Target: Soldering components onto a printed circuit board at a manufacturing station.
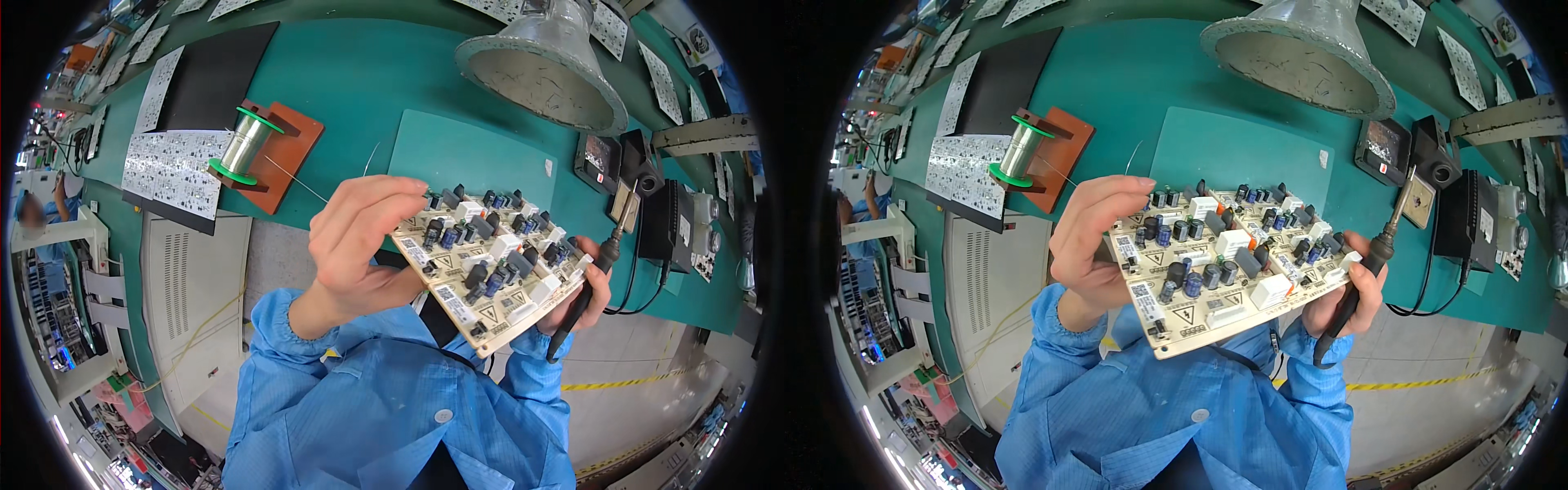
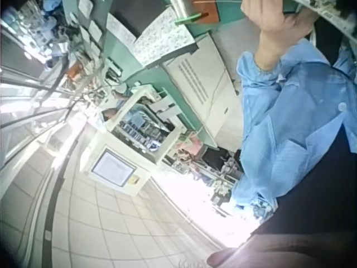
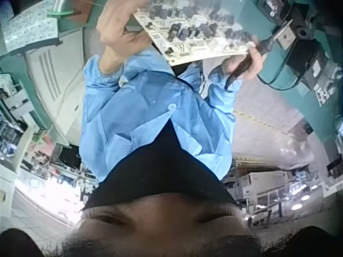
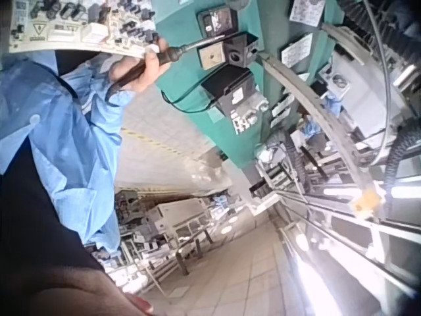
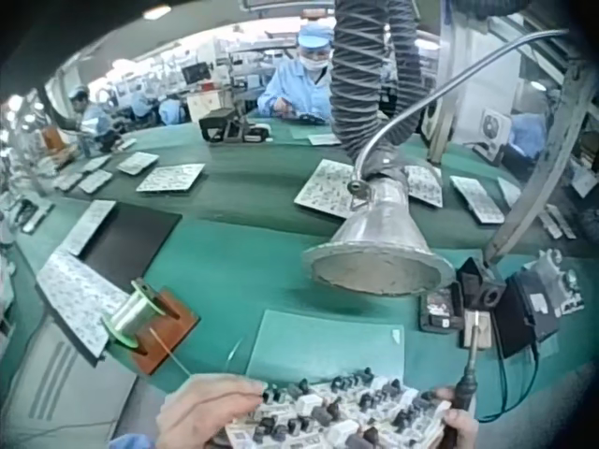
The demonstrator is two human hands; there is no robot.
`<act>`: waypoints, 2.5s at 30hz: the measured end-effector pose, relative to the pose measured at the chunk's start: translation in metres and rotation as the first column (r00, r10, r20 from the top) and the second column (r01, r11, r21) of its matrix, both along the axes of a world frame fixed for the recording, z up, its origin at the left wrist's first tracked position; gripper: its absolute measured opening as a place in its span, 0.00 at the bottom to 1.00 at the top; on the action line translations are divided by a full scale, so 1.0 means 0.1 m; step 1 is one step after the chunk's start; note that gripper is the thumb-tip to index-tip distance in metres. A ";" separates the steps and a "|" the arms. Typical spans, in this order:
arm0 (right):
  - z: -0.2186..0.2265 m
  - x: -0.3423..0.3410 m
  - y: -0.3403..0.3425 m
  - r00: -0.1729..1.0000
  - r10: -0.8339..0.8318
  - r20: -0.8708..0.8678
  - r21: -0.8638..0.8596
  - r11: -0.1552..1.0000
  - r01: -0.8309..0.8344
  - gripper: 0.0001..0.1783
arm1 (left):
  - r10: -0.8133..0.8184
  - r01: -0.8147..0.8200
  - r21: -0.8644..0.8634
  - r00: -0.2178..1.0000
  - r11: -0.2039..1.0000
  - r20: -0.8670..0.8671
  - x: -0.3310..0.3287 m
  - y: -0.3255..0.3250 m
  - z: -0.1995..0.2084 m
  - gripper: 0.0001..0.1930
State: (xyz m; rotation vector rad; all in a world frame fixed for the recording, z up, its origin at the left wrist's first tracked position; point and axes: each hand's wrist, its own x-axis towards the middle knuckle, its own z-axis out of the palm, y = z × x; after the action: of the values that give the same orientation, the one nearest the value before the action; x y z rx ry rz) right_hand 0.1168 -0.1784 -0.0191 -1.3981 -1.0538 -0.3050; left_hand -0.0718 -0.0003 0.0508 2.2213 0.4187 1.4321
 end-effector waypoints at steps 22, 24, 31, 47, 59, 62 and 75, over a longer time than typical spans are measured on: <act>-0.13 0.06 -0.06 0.994 -0.029 -0.104 0.015 0.999 0.030 0.15 | 0.009 -0.010 0.108 1.000 0.994 0.015 0.14 -0.05 0.09 0.21; -0.11 0.04 -0.07 0.994 -0.035 -0.100 0.008 0.999 0.036 0.16 | 0.009 -0.010 0.095 1.000 0.995 0.011 0.13 -0.05 0.08 0.21; -0.07 0.06 -0.04 0.999 -0.027 -0.042 0.005 1.000 0.028 0.17 | -0.006 0.005 0.063 1.000 0.998 0.002 0.08 -0.03 0.06 0.22; 0.07 0.02 0.05 0.999 0.032 -0.010 -0.003 0.999 -0.032 0.18 | 0.005 -0.005 -0.025 1.000 1.000 0.002 0.04 0.03 -0.03 0.17; 0.22 -0.04 0.11 0.993 0.085 0.084 -0.086 0.993 -0.078 0.14 | -0.008 0.011 -0.057 0.999 0.998 0.050 -0.05 -0.19 -0.10 0.33; 0.23 -0.06 0.11 0.992 0.103 0.070 -0.079 0.992 -0.098 0.14 | 0.011 -0.009 -0.023 0.998 1.000 0.068 -0.01 -0.12 -0.17 0.31; 0.21 -0.06 0.11 0.993 0.096 0.075 -0.085 0.992 -0.089 0.18 | 0.035 -0.025 -0.073 0.991 0.997 0.126 -0.02 -0.10 -0.27 0.28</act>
State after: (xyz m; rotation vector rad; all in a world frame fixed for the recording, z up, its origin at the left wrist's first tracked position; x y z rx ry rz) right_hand 0.1105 -0.1672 0.0023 -1.4145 -1.2045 -0.2537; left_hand -0.0742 -0.0104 0.0243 2.0625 0.4544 1.5403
